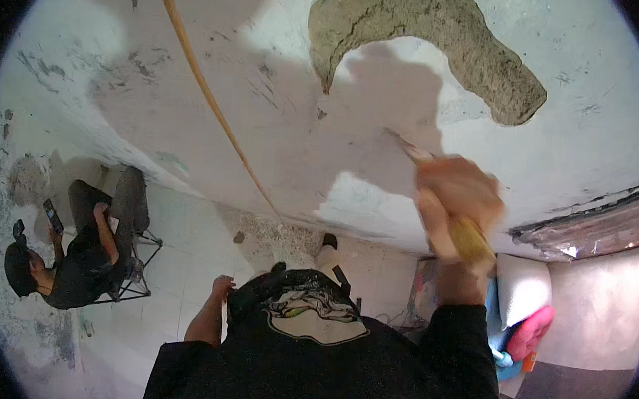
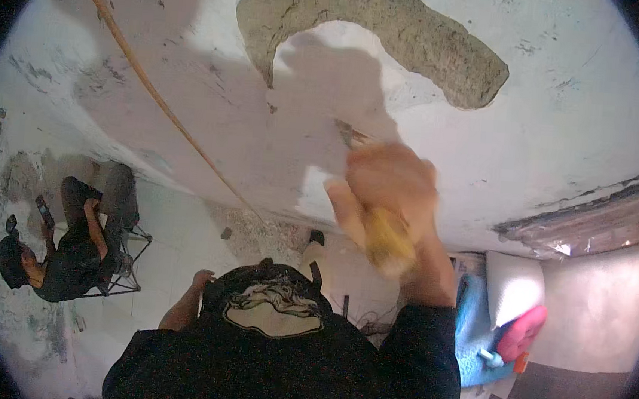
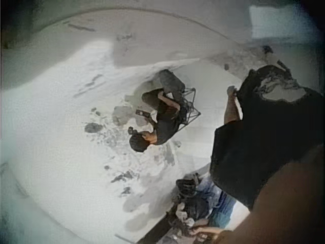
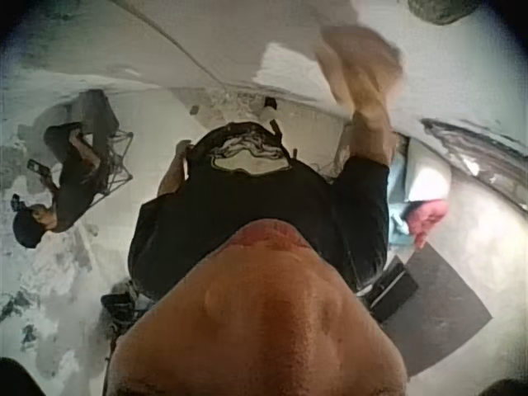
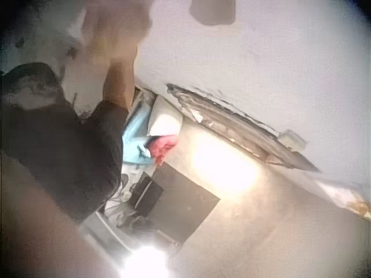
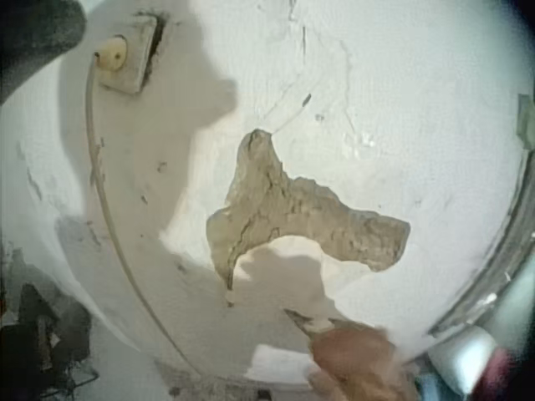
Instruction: The person holds a putty knife and scrapes paint and plaster off a wall.
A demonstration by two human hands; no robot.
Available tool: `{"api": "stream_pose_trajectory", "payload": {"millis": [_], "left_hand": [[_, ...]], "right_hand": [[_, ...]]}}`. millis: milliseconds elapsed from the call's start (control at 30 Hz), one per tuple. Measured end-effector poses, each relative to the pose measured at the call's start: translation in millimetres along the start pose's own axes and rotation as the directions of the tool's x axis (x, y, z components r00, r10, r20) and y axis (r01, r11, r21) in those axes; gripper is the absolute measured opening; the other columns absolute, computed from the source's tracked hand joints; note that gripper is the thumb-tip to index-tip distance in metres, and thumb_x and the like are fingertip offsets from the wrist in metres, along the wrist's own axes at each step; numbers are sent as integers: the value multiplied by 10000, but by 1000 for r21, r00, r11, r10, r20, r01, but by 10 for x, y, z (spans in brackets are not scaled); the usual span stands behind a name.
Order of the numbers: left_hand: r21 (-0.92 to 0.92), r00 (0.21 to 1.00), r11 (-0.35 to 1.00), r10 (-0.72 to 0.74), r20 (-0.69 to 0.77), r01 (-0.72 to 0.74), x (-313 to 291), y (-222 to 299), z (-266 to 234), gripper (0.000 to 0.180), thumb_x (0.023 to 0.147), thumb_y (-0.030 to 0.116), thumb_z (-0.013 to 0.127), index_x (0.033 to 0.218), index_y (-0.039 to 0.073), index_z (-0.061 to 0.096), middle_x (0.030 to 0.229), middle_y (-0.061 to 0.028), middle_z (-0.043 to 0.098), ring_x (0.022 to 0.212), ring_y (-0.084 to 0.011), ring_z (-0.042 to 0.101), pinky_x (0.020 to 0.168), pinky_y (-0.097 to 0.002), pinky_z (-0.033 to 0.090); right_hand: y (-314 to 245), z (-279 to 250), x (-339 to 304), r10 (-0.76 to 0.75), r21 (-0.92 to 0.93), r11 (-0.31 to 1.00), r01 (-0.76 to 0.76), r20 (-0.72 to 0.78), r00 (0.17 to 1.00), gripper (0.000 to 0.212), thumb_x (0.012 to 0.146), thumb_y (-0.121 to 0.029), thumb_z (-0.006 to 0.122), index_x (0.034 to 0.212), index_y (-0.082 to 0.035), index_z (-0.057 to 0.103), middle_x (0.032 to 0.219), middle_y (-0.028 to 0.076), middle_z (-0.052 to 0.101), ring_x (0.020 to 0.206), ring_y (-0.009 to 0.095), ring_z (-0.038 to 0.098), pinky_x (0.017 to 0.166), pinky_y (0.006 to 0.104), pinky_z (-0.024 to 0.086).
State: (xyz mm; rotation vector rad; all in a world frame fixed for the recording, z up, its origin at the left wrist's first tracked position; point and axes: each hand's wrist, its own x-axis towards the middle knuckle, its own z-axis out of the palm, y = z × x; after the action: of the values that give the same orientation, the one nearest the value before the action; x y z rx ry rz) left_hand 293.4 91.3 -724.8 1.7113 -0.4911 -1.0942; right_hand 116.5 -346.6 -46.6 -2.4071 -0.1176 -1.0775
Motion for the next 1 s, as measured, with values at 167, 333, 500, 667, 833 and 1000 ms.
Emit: {"api": "stream_pose_trajectory", "payload": {"millis": [167,333,500,667,833,1000], "left_hand": [[16,993,994,-113,29,112,195,568,57,236,637,151,695,871,181,694,1049,-34,648,957,-213,605,817,-325,501],[-485,916,791,-397,56,372,-34,551,179,205,755,158,624,924,42,627,958,-140,646,881,-263,620,751,-387,516],[-42,938,942,-335,-85,333,-174,97,47,197,777,138,598,935,22,607,923,-163,641,846,-308,617,717,-435,504],[-45,964,966,-256,-72,253,99,399,181,239,746,190,635,947,61,644,977,-154,635,890,-309,609,746,-430,502],[478,911,778,315,264,-408,-108,111,-19,285,736,154,622,998,45,586,848,-139,593,829,-287,593,655,-491,489],[-36,987,987,156,-25,-157,148,114,148,303,608,186,715,883,95,623,937,-109,636,882,-305,613,697,-444,497]], "right_hand": [[-118,80,-37,-62,55,996,66,-67,996,334,717,-132,659,479,-4,463,450,54,447,453,203,489,490,277,417],[-120,67,-12,-113,42,993,111,60,992,331,668,35,625,451,-53,391,431,67,339,377,236,410,429,315,411],[-122,22,51,35,28,999,-33,-38,999,310,643,28,650,479,-47,397,461,81,353,423,252,449,481,329,430],[-111,-53,-27,30,-139,989,-41,-79,996,205,655,-64,659,536,-6,502,512,101,467,518,261,542,561,341,465],[-246,-173,-5,75,38,996,-74,-25,997,251,704,-152,639,557,34,557,523,88,525,515,227,540,556,329,460],[-67,-70,-5,53,-102,994,-51,21,998,335,687,-6,605,450,-25,369,449,75,357,410,184,413,439,305,367]]}}
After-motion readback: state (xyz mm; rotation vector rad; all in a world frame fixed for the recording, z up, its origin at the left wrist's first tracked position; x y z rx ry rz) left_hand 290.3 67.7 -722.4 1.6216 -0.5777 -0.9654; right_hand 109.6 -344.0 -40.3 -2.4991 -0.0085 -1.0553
